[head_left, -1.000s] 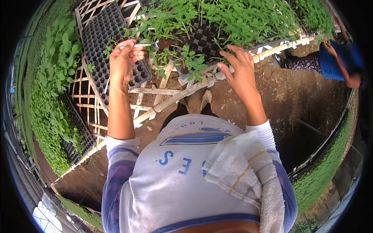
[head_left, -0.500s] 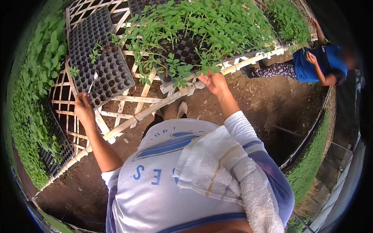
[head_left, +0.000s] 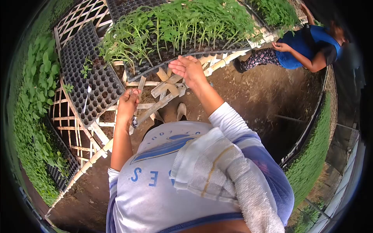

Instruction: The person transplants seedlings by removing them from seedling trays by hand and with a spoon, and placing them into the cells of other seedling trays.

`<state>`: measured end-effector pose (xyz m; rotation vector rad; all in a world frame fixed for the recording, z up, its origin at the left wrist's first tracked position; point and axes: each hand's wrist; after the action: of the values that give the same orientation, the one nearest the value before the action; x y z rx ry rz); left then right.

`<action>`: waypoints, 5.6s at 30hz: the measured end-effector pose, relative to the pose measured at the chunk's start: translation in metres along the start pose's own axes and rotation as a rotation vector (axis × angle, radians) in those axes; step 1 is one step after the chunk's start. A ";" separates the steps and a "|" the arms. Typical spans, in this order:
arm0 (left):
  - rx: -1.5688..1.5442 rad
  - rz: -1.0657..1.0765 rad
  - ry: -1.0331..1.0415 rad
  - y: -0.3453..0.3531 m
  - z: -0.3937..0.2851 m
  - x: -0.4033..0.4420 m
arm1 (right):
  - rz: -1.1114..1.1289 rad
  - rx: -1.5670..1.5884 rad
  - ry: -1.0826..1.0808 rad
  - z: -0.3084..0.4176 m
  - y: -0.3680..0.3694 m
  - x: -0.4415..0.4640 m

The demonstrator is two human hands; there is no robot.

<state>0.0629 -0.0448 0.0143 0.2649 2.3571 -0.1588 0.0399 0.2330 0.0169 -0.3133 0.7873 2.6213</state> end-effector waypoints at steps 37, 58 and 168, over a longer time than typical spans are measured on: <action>1.517 -0.414 1.242 0.100 -0.145 0.019 | -0.095 0.825 0.211 -0.056 -0.026 0.051; 0.959 0.413 0.299 0.078 -0.200 0.174 | -0.052 0.919 -0.073 -0.095 -0.027 0.075; 1.018 0.183 0.619 0.110 -0.159 0.212 | -0.045 0.922 0.010 -0.107 -0.040 0.072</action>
<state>-0.1662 0.1230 -0.0244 1.1369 2.6091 -1.3532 0.0024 0.2245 -0.1125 -0.0688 1.8191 1.9330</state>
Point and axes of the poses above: each hand's wrist, its own x-axis towards the middle knuckle, its own y-axis out of the palm, z = x × y, and after that the axes turned 13 degrees about -y, right-handed
